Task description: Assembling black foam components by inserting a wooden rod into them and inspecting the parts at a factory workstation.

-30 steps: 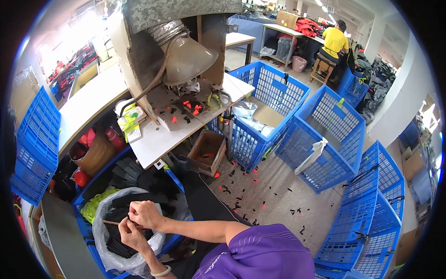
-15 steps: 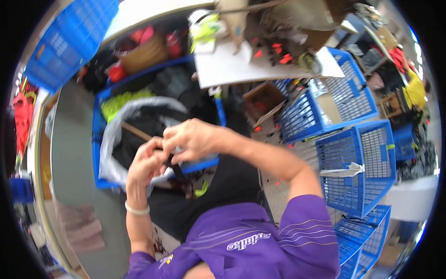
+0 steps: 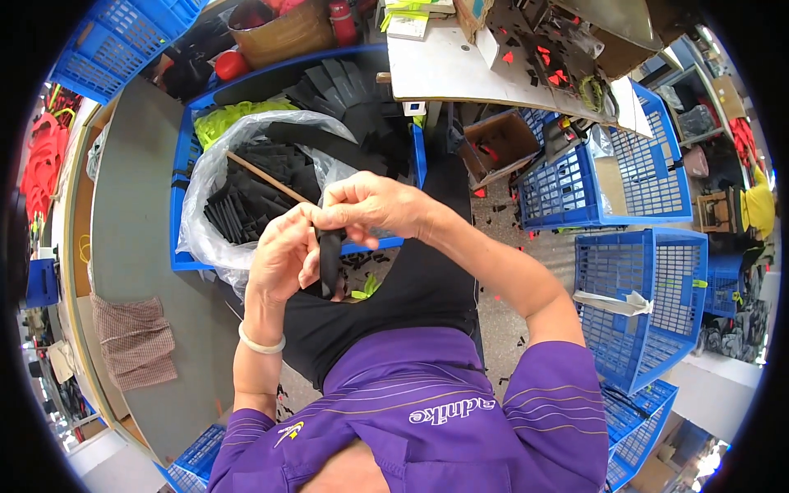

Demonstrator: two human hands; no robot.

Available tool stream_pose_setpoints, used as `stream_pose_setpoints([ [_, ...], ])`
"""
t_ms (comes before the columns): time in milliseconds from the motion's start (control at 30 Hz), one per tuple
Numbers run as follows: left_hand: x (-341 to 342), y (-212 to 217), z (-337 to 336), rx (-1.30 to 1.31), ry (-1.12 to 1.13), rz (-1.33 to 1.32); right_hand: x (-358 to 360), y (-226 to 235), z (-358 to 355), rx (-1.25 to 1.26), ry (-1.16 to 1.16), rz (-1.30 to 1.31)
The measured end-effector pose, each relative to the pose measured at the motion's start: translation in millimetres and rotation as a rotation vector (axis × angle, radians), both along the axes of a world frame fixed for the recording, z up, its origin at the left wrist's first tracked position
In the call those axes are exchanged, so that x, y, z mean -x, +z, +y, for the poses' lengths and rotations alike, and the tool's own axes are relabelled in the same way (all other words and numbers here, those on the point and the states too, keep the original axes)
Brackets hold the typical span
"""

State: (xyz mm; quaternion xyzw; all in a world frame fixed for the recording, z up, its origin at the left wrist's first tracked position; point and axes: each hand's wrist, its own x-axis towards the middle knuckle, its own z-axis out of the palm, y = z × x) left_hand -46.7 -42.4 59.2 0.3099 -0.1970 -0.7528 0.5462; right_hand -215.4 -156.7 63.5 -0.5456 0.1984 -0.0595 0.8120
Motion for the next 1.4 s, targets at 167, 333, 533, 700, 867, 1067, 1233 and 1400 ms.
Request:
stream_pose_setpoints([
  [167, 2, -11, 3, -0.025, 0.121, 0.079, -1, 2, 10, 0.043, -0.202, -0.104],
  [333, -1, -24, 6, -0.088, 0.487, 0.235, 14, 7, 38, 0.925, -0.55, -0.178],
  [533, 20, -27, 3, -0.137, 0.642, 0.362, -17, -14, 54, 1.148, -0.912, -0.147],
  [700, 39, -25, 3, -0.106, 0.723, 0.395, -23, -29, 47, 1.417, -1.037, -0.086],
  [867, 41, -19, 2, 0.035, 0.761, 0.219, -20, -30, 40, 0.657, -0.808, -0.242],
  [1067, 10, -17, 11, 0.25, 0.589, -0.5, -14, -29, 33, -0.051, -0.575, -0.248],
  [1233, 24, -4, -8, 0.298, 0.733, -0.074, -30, -20, 64, 0.023, -0.629, -0.064],
  [1400, 12, -25, -13, 0.105, 0.722, 0.313, -31, -26, 80, 0.098, -0.494, 0.004],
])
